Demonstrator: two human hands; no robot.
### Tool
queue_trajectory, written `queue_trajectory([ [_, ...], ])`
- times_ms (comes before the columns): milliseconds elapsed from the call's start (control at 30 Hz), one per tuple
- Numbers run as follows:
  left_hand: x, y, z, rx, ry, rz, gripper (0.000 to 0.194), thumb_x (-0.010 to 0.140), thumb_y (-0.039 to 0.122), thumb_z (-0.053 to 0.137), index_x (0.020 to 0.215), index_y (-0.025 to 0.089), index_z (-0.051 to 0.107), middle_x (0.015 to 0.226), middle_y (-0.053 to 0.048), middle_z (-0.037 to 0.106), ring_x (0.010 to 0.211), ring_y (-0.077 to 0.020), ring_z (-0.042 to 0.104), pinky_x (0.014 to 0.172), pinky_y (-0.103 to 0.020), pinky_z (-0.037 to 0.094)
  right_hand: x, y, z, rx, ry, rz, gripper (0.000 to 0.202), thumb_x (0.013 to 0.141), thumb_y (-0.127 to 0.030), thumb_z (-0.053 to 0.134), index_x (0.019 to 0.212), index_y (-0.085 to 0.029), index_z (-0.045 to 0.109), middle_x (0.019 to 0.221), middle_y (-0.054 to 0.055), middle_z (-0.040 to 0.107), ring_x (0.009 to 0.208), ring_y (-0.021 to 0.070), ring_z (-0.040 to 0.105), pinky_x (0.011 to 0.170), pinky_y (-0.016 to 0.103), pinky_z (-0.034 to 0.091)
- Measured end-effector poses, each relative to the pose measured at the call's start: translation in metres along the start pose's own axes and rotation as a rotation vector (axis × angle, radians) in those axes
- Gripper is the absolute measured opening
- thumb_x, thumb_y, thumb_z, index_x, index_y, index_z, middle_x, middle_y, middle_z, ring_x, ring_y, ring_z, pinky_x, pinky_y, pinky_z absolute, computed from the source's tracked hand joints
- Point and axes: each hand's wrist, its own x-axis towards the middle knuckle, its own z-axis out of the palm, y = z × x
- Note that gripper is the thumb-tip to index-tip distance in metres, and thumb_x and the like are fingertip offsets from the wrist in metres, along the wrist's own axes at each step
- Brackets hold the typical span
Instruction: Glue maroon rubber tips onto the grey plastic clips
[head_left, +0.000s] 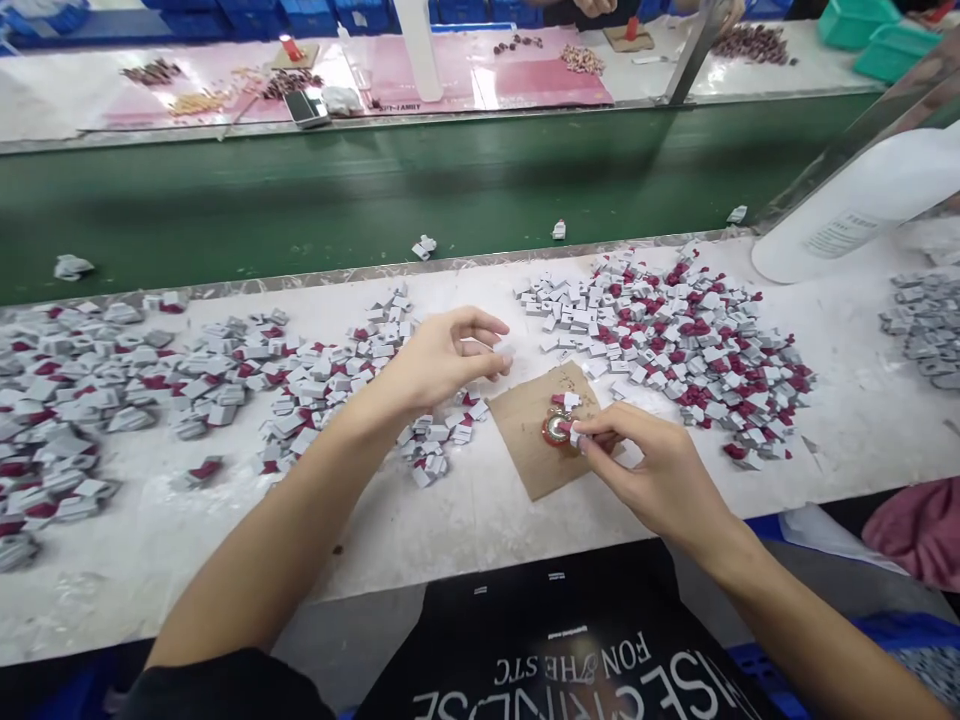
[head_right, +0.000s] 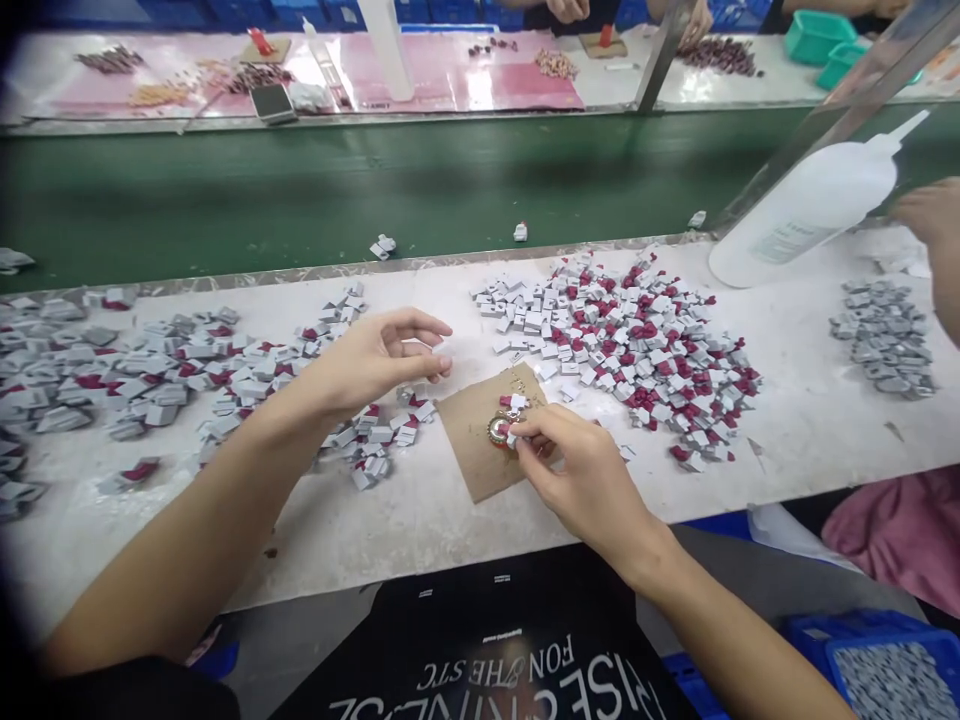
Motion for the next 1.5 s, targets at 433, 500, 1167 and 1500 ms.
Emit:
queue_trajectory([
  [433, 0.010, -0.026, 0.012, 0.668, 0.144, 0.311, 0.021, 0.091, 0.006, 0.058, 0.096, 0.021, 0.073, 0.102, -0.010, 0.078, 0.098, -0.0297, 0.074, 0.091, -0.042, 0.057, 0.002, 0.000, -0.001, -0.011, -0.031, 0.004, 0.014, 0.105, -0.017, 0.070, 0.105, -0.024, 0.082, 0.100, 0.005, 0.083, 0.080, 0.0197, 0.074, 0.068, 0.032, 0.060],
  [500, 0.011, -0.024, 0.013, 0.648, 0.195, 0.284, 0.016, 0.094, 0.012, 0.061, 0.101, 0.020, 0.072, 0.103, -0.010, 0.078, 0.098, -0.0295, 0.074, 0.091, -0.041, 0.056, 0.003, -0.001, -0.002, -0.012, -0.021, 0.004, 0.014, 0.104, -0.017, 0.070, 0.105, -0.024, 0.082, 0.099, 0.005, 0.083, 0.078, 0.0197, 0.074, 0.069, 0.033, 0.061],
  [1167, 0.002, 0.004, 0.034, -0.571, -0.199, -0.037, 0.034, 0.082, 0.031, 0.098, 0.108, 0.020, 0.079, 0.094, -0.004, 0.079, 0.084, -0.0153, 0.075, 0.083, -0.029, 0.062, 0.042, -0.002, -0.004, 0.542, 0.388, 0.144, 0.008, 0.093, -0.030, 0.087, 0.100, -0.027, 0.084, 0.100, 0.003, 0.083, 0.096, 0.0223, 0.081, 0.088, 0.037, 0.070],
  [1500, -0.003, 0.008, 0.045, -0.556, -0.173, -0.022, 0.035, 0.078, 0.018, 0.096, 0.111, 0.018, 0.084, 0.094, -0.006, 0.084, 0.086, -0.0185, 0.079, 0.098, -0.038, 0.064, 0.061, 0.017, 0.017, 0.683, 0.292, 0.181, 0.030, 0.097, -0.050, 0.082, 0.116, -0.028, 0.078, 0.112, 0.006, 0.080, 0.106, 0.0260, 0.080, 0.097, 0.046, 0.070],
])
